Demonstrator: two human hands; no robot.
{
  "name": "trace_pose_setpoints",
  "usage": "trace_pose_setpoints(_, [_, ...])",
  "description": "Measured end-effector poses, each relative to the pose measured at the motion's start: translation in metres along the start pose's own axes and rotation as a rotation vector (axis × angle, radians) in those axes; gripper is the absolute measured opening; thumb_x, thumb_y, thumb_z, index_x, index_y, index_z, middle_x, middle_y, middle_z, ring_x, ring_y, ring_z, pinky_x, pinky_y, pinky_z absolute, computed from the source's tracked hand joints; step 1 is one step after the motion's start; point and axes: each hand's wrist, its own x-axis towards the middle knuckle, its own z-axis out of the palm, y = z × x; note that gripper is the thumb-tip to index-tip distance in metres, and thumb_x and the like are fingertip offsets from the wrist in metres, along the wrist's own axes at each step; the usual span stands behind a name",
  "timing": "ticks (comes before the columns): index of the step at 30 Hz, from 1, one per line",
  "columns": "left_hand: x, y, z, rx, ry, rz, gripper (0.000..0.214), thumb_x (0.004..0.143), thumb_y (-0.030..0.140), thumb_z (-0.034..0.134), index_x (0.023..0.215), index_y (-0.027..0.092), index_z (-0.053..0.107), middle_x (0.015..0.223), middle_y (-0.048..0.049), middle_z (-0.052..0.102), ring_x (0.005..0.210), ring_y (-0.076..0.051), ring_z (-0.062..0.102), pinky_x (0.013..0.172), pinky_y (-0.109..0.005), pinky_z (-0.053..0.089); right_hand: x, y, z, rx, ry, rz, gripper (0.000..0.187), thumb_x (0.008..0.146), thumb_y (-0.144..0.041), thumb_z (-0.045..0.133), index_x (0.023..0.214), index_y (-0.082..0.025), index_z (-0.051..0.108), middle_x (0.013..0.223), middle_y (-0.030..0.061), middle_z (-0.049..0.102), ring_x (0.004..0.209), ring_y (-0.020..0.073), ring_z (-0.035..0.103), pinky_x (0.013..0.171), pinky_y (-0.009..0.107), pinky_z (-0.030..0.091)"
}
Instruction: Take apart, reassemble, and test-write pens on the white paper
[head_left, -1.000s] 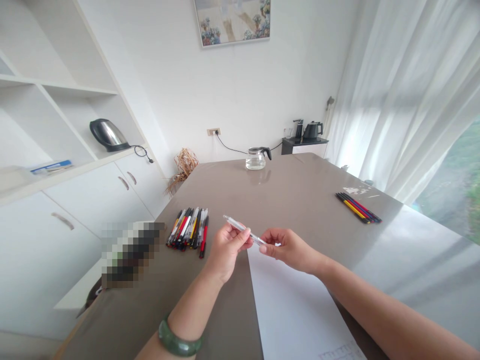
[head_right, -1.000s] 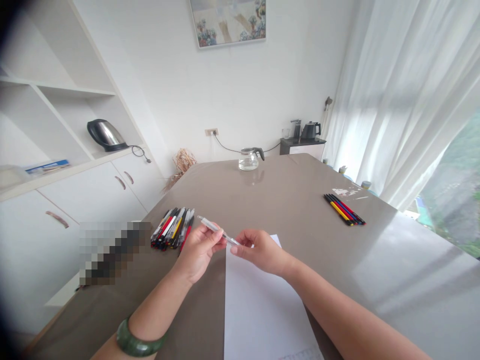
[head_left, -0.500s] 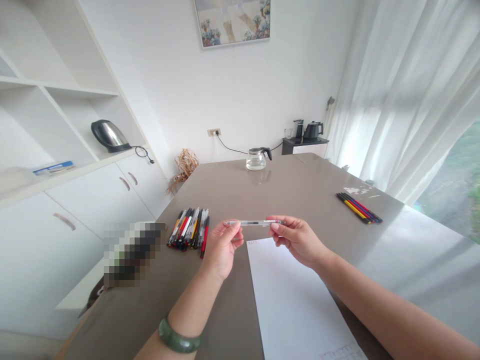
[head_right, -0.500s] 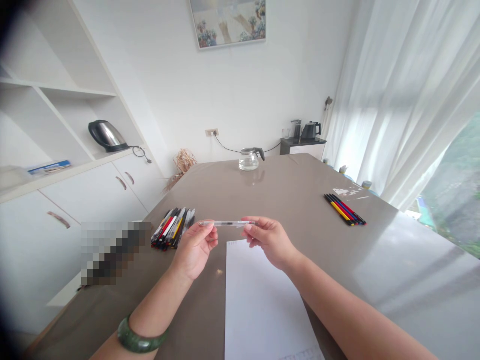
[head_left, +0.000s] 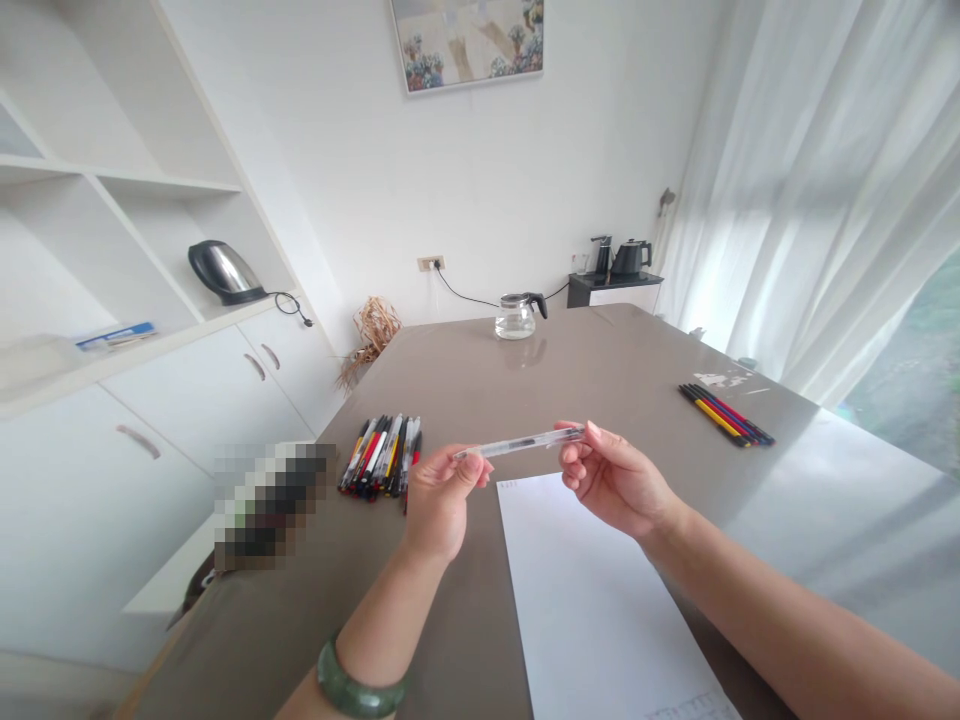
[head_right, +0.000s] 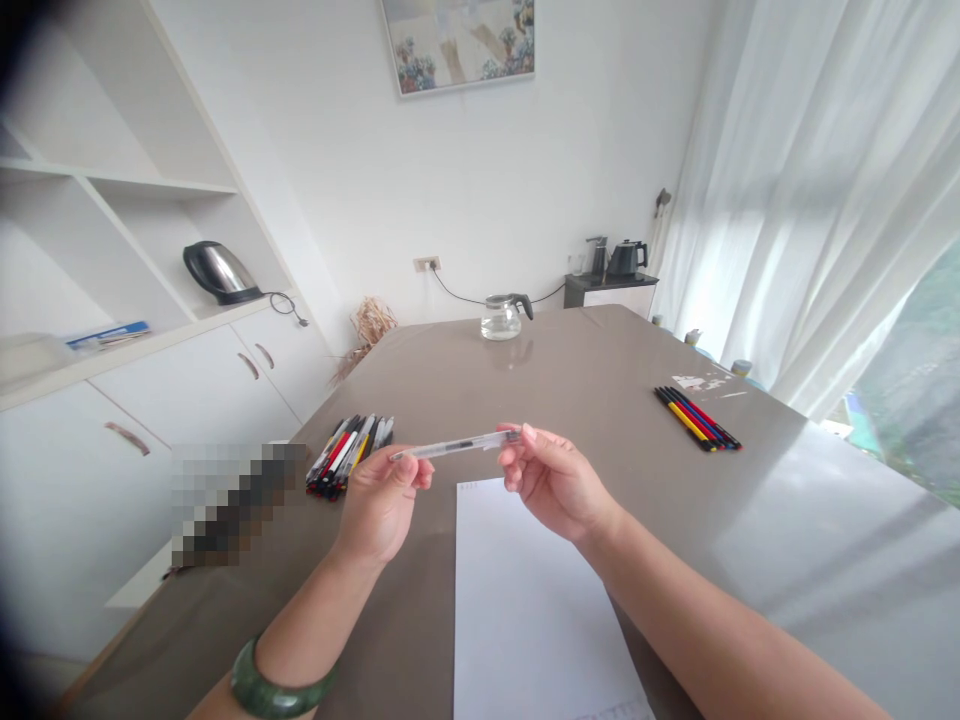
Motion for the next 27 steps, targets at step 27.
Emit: trace_pose_setpoints(27, [-0.03, 0.007, 0.023, 1.092, -1.195, -0.221, 0.072, 0.055, 0.055, 0.062, 0.12, 0.034, 0.039, 0.139, -0.0011, 0.014, 0.126, -0.03, 0.003, 0.099, -0.048, 0.01, 0.009, -0.064, -0.041, 0.205, 0.224, -0.144, 0.03, 0.082, -0.045, 0.032, 0.075, -0.022, 0.051, 0.048, -0.005, 0.039, 0.039, 0.0066, 0.036, 0.037, 0.018, 0.033])
